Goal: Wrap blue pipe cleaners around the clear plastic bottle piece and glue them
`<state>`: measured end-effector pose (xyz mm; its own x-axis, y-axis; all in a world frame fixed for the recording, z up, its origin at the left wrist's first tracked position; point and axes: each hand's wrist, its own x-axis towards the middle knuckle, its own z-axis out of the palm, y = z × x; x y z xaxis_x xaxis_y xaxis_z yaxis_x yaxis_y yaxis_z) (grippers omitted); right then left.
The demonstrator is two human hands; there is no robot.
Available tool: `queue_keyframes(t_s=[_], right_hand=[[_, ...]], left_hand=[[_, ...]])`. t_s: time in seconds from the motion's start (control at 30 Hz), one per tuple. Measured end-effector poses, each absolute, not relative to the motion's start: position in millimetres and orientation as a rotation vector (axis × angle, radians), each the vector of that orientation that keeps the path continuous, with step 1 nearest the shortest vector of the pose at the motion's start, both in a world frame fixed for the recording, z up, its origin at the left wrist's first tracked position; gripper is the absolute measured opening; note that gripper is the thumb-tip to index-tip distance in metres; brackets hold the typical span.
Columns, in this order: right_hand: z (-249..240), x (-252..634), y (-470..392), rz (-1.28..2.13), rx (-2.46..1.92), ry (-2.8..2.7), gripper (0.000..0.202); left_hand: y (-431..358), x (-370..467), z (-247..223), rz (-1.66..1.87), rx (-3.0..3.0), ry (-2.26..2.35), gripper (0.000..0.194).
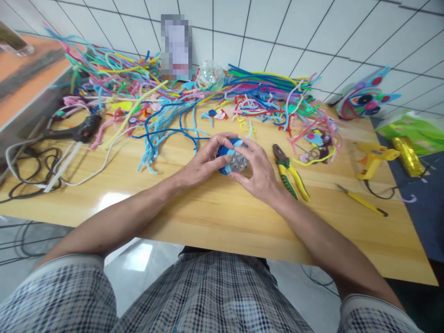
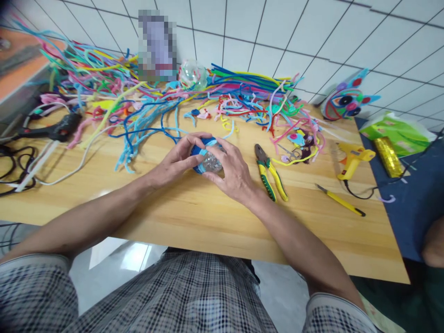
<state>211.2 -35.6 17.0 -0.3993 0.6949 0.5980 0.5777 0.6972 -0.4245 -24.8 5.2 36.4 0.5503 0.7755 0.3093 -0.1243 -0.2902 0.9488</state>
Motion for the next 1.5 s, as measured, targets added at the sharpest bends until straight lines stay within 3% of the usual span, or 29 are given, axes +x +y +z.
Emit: queue_keyframes(t_s=[1.13, 1.2, 1.37, 1.5], right_hand=[[19, 210, -37, 0.139, -0.981, -2.156, 0.072], [19, 210, -37, 0.136, -0.970, -2.155, 0.071], [18, 209, -40, 0.099, -0.966, -2.155, 0.072], [16, 207, -42, 0.040, -0.946, -2.169, 0.074]], left_hand=[[7, -24, 34, 0.972, 1.699, 0.545, 0.034], [7, -24, 32, 0.969, 1.682, 0.549, 0.039], [11, -27, 31, 0.897, 1.592, 0.600, 0.074], [15, -33, 37, 0.786, 1.588, 0.630, 0.074]])
